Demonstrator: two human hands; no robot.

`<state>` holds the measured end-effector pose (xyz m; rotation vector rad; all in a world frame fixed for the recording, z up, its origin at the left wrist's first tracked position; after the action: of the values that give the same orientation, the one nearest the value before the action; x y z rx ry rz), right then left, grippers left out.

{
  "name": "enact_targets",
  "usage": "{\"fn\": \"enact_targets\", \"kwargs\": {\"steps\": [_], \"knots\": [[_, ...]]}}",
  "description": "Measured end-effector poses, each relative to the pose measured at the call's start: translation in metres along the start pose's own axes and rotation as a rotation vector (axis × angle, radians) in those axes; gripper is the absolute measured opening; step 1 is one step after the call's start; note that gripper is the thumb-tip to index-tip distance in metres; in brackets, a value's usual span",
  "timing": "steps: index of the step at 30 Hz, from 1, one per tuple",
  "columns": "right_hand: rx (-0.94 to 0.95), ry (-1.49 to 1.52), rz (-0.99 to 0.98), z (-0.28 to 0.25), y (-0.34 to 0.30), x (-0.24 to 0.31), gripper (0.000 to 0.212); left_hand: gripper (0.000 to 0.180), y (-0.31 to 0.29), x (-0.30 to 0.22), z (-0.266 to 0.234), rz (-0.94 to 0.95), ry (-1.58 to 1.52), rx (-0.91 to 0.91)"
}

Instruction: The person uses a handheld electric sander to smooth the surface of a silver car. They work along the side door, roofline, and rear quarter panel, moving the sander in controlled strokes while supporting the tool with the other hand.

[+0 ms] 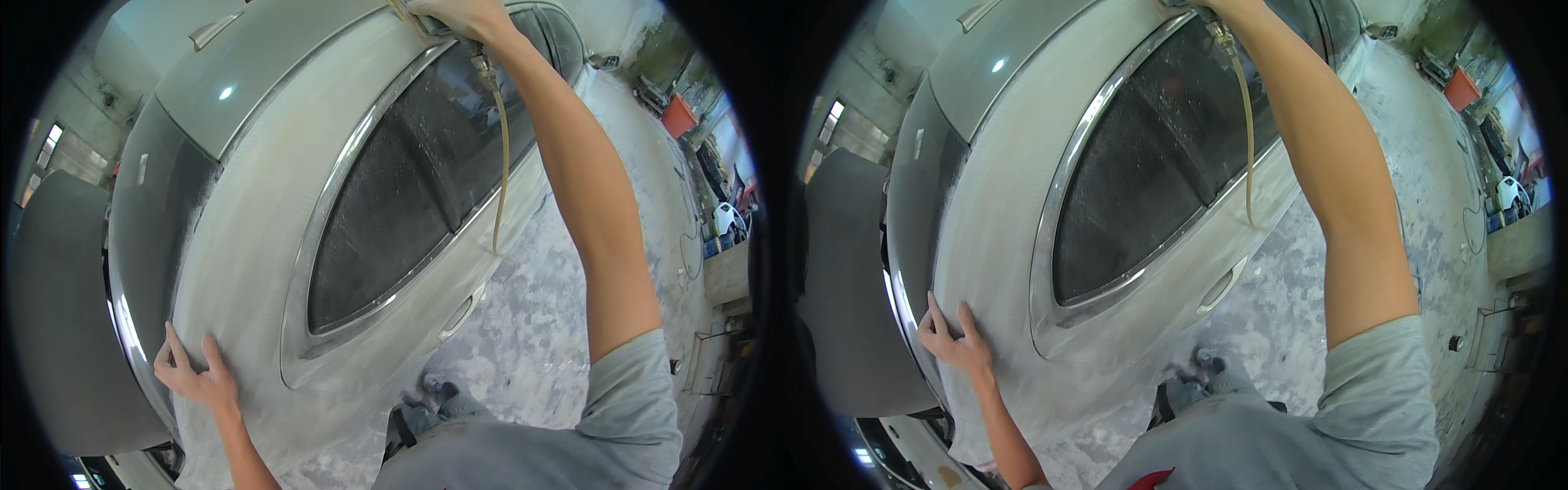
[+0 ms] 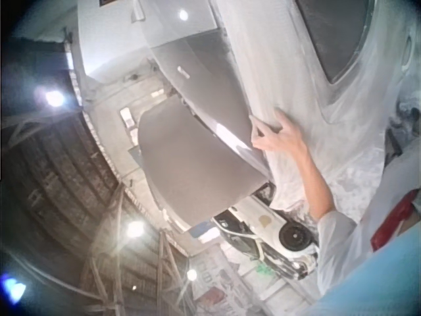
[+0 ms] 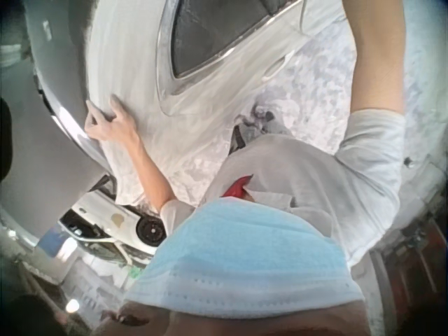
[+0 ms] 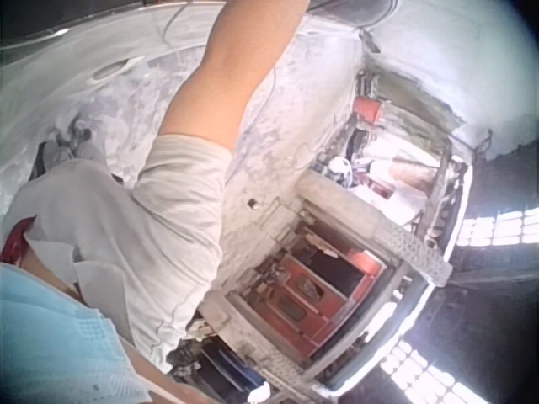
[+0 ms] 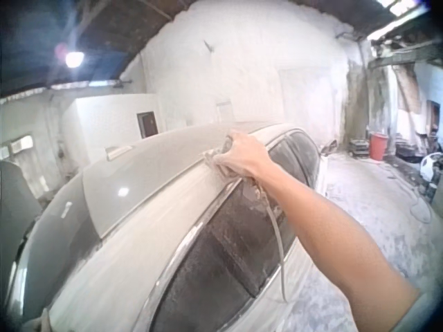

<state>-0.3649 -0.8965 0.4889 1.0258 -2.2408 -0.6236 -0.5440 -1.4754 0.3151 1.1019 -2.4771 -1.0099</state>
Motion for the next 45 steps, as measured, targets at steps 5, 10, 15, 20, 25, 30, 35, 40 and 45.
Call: {"fn": "enact_targets", "kwargs": {"steps": [5,10,15,20,25,30,35,40,45], "knots": [[0.063,-0.028,0.114,-0.009,0.007,-0.004,0.076,0.060,0.004,-0.006,-0.004,-0.002,-0.014,0.004],[-0.002,0.091,-0.127,-0.004,-0.054,0.095,0.051,0.053,0.001,-0.002,-0.012,-0.012,-0.060,-0.028],[0.138,0.032,-0.298,0.013,-0.126,0.209,0.058,0.063,0.000,-0.001,-0.009,0.016,-0.119,-0.038],[0.112,0.135,-0.482,0.030,-0.231,0.342,0.050,0.075,-0.040,0.034,-0.015,0.121,-0.209,0.057],[0.072,0.150,-0.471,0.053,-0.335,0.453,0.048,0.088,-0.142,0.124,-0.023,0.031,-0.161,0.291],[0.219,0.236,-0.445,0.085,-0.448,0.542,0.052,0.092,-0.255,0.251,-0.042,-0.099,-0.049,0.465],[0.487,0.303,-0.592,0.117,-0.564,0.624,0.062,0.096,-0.331,0.363,-0.071,-0.178,-0.018,0.351],[0.551,0.236,-0.671,0.131,-0.619,0.671,0.060,0.089,-0.360,0.439,-0.092,-0.247,0.016,0.235],[0.501,0.210,-0.416,0.122,-0.581,0.610,0.062,0.082,-0.373,0.490,-0.110,-0.306,0.110,0.209]]}}
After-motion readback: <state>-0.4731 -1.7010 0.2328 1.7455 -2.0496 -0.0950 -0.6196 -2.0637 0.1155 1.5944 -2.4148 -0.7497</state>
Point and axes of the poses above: each hand's wrist, its own y-axis towards the middle knuckle, its own z-axis out of the palm, x = y × z, the point moved 3 cm from there along y, towards the middle knuckle, and after that the axes turned 8 degrees about x, right-handed, at the moved point
